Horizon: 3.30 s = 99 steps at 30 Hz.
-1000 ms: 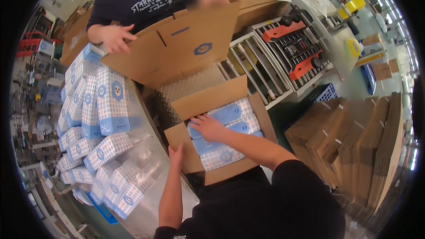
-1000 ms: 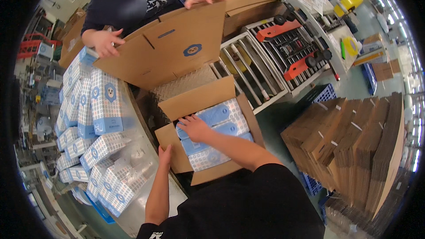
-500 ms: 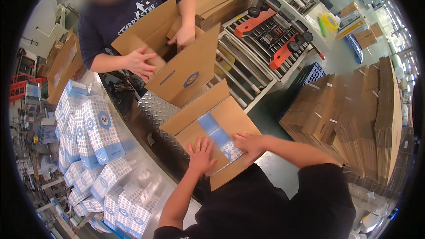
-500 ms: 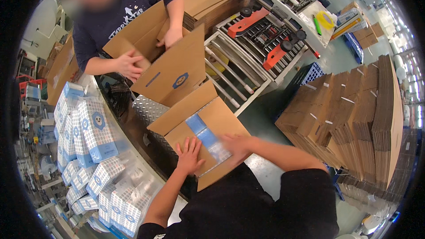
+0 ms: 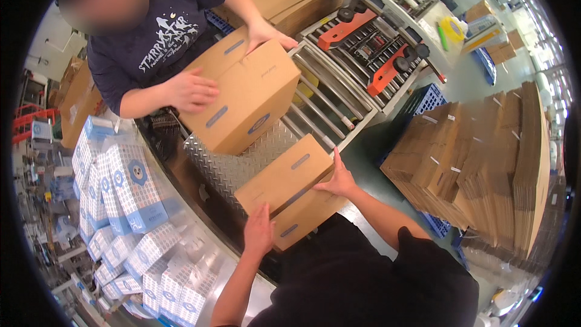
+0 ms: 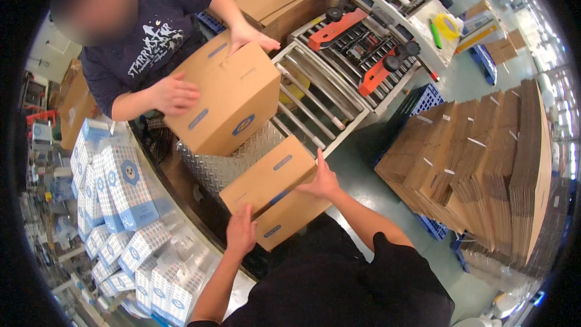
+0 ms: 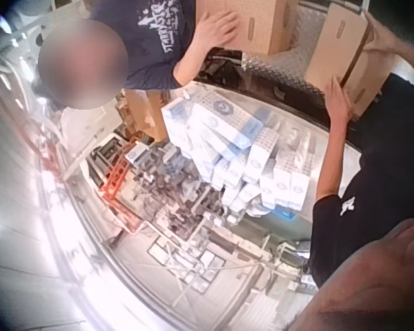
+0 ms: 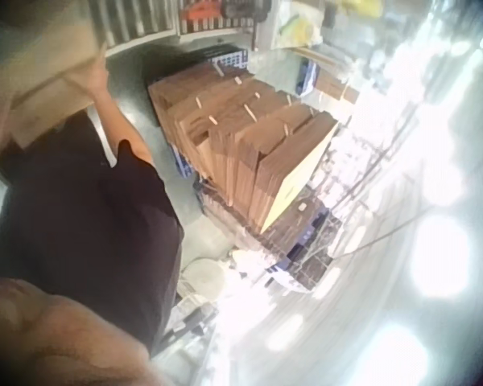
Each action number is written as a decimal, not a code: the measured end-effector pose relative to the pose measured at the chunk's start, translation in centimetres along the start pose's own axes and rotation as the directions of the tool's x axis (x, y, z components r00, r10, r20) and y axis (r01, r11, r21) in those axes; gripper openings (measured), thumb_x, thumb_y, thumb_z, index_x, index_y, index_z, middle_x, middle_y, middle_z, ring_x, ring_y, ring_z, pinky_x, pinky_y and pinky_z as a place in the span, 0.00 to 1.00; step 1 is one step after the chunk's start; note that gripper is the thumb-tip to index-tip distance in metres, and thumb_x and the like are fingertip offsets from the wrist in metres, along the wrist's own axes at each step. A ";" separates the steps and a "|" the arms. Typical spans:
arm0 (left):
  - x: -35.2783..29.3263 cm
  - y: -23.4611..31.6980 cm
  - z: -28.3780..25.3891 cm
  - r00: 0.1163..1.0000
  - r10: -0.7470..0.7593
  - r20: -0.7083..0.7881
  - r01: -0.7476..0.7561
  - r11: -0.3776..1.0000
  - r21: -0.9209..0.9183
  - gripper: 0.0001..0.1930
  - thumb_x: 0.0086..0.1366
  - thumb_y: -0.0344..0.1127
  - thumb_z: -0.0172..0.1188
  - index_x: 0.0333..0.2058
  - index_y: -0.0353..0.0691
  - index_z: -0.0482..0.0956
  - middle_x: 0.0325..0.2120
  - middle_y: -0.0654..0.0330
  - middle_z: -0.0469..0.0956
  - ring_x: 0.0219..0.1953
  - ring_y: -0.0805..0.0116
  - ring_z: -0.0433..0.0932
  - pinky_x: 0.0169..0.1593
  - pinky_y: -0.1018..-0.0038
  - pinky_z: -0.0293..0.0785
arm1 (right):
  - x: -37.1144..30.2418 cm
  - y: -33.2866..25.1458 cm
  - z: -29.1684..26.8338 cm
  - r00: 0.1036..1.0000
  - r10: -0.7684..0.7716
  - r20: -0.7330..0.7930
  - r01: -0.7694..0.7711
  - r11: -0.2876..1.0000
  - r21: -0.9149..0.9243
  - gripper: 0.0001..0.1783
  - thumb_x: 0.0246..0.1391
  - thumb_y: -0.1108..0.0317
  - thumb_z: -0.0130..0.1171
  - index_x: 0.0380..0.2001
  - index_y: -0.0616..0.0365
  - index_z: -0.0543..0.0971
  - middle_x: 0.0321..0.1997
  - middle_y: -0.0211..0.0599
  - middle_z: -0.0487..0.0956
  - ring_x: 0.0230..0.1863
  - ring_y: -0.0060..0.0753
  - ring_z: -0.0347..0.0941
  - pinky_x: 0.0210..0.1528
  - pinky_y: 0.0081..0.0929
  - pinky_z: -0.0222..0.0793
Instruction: The person unfolds flat cardboard boxes and fills them with stacks of blue and white packaged goods before placing the filled boxes onto a conveyor belt for machine taping.
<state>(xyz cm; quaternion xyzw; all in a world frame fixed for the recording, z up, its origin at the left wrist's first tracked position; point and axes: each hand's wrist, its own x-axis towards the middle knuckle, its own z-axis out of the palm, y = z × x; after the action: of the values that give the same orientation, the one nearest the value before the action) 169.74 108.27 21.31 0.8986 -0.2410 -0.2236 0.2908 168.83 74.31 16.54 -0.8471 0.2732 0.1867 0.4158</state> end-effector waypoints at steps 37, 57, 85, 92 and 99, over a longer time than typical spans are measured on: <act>58.2 22.3 14.6 0.828 -0.503 -0.247 0.052 0.509 -0.859 0.32 0.79 0.42 0.38 0.72 0.24 0.48 0.68 0.32 0.60 0.69 0.43 0.65 0.69 0.58 0.62 | 34.3 -1.6 -25.7 0.624 -0.616 -0.480 0.275 0.749 -0.603 0.36 0.63 0.50 0.56 0.68 0.60 0.69 0.76 0.46 0.63 0.77 0.48 0.56 0.78 0.51 0.45; 2.1 -2.2 14.6 0.755 -0.428 0.498 0.620 0.712 -0.328 0.27 0.72 0.51 0.54 0.57 0.32 0.75 0.40 0.52 0.81 0.37 0.58 0.79 0.40 0.59 0.77 | -32.8 7.2 -50.2 -0.061 -0.370 -0.927 -0.480 0.825 -0.298 0.06 0.49 0.72 0.63 0.32 0.52 0.84 0.34 0.34 0.82 0.42 0.47 0.79 0.45 0.42 0.76; -1.2 -0.4 16.6 0.981 -0.110 0.161 0.181 0.819 -0.544 0.23 0.65 0.40 0.64 0.56 0.35 0.79 0.47 0.47 0.84 0.49 0.56 0.83 0.54 0.63 0.79 | -52.5 22.4 -49.8 0.012 -0.508 -0.861 -0.812 0.498 -0.305 0.08 0.53 0.73 0.57 0.36 0.56 0.83 0.35 0.40 0.84 0.43 0.44 0.77 0.50 0.44 0.70; -0.1 11.0 5.3 0.966 0.243 -0.083 -0.256 0.885 -0.390 0.43 0.61 0.41 0.69 0.70 0.35 0.59 0.68 0.41 0.63 0.66 0.44 0.69 0.66 0.57 0.69 | -51.1 -13.9 -32.9 0.214 -0.932 -0.293 -0.106 0.276 -0.955 0.17 0.34 0.77 0.61 0.34 0.59 0.82 0.25 0.31 0.72 0.24 0.34 0.69 0.24 0.32 0.63; -2.4 19.7 -4.0 0.674 0.506 -0.539 -0.537 0.836 0.113 0.51 0.46 0.45 0.81 0.67 0.38 0.65 0.69 0.41 0.61 0.71 0.42 0.61 0.71 0.54 0.59 | -48.2 -24.0 -30.5 0.051 -0.978 0.203 0.628 -0.127 -0.768 0.13 0.34 0.68 0.67 0.31 0.51 0.83 0.25 0.20 0.72 0.27 0.27 0.68 0.29 0.27 0.64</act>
<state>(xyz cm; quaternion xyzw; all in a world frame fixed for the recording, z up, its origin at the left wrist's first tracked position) 164.11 97.18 37.29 0.8089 -0.3872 0.1290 0.4232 148.73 76.59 75.00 -0.9017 -0.3545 -0.2474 -0.0046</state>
